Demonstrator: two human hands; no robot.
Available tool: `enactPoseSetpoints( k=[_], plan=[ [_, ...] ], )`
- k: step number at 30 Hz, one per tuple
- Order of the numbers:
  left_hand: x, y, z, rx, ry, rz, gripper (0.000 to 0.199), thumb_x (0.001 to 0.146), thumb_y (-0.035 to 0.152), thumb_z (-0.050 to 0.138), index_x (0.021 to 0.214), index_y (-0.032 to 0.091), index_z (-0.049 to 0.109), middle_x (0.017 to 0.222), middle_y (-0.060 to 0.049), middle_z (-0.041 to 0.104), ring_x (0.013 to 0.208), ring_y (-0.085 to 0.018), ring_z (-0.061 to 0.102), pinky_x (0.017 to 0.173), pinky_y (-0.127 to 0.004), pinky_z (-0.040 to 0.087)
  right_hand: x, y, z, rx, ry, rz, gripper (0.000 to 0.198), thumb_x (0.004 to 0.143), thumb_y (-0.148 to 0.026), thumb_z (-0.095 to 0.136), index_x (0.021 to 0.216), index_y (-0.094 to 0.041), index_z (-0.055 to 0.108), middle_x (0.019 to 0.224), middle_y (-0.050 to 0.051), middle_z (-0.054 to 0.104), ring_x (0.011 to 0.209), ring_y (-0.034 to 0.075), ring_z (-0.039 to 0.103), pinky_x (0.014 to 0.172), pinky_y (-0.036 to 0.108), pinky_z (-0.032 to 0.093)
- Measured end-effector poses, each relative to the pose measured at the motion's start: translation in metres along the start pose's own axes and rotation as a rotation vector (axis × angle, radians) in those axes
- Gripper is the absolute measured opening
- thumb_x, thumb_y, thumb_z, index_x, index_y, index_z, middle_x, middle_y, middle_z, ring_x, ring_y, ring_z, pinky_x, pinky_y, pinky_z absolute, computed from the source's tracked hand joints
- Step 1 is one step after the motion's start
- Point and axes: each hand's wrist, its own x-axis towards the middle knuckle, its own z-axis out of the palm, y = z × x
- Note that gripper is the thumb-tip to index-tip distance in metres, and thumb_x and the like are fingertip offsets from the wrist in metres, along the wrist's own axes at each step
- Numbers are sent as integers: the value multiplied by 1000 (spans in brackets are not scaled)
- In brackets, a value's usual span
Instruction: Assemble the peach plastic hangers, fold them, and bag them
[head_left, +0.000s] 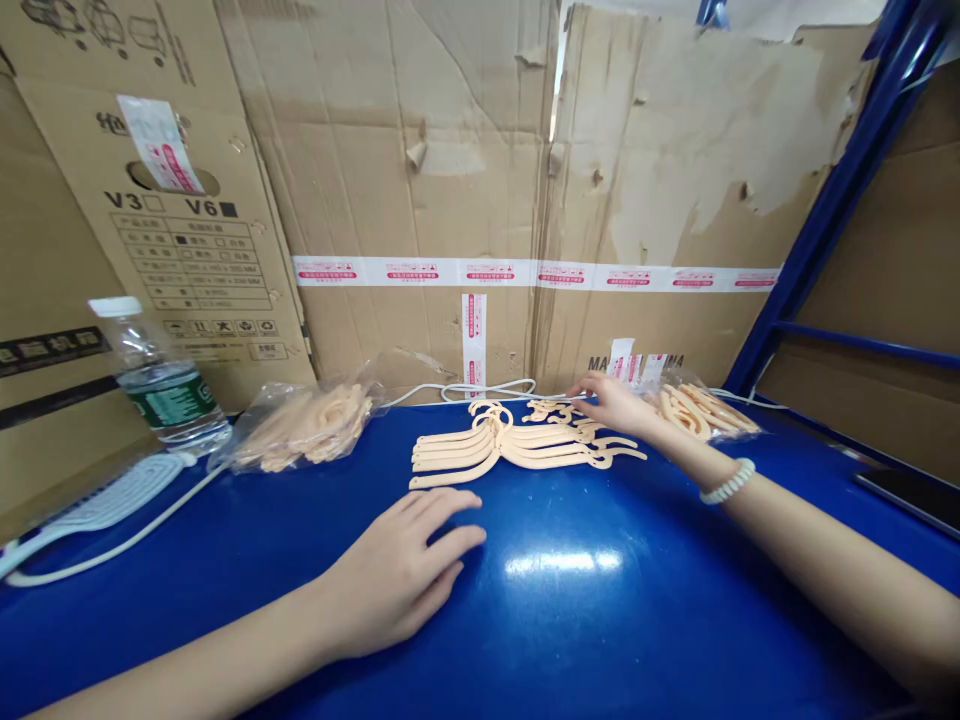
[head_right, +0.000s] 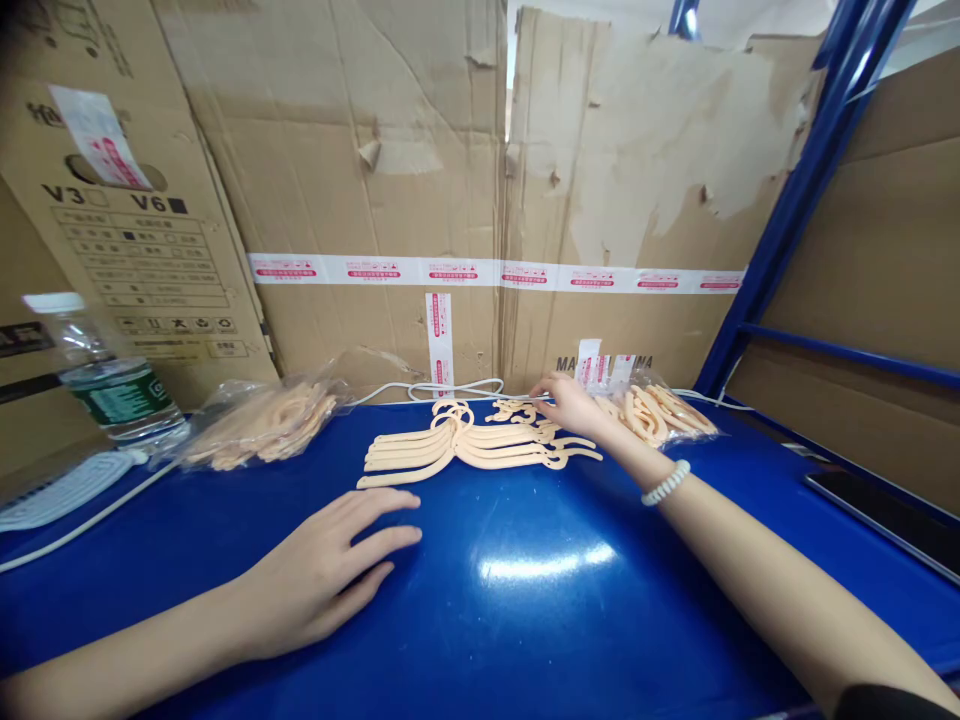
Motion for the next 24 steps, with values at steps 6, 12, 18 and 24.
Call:
enactPoseSetpoints(
  k=[6,12,18,24],
  plan=[
    [-3,1,-4,-214,-63,36,29,93,10,41,113,20,59,110,-9,64,97,-20,59,84,-33,48,16,0,16,4,-171,-88,21,85,-22,55,90,-18,74,94,8,74,88,22,66,81,30,49],
    [-5,-1,-5,-255,-86,27,28,91,10,43,113,19,58,113,-9,63,98,-21,58,84,-34,47,24,-7,21,-4,-253,-161,22,86,-21,54,86,-18,76,87,8,74,79,21,67,72,27,48],
    [-7,-1,-5,-258,-83,29,30,91,9,43,116,19,57,115,-9,63,100,-22,58,86,-34,48,26,-11,23,-9,-241,-141,19,83,-20,56,84,-17,75,86,8,74,77,21,67,69,27,47],
    [-6,-3,-3,-275,-72,29,29,91,11,43,114,19,58,113,-10,64,99,-21,58,86,-34,48,27,-14,13,1,-150,-63,20,82,-21,54,84,-16,74,83,8,74,73,20,67,66,27,48]
  ],
)
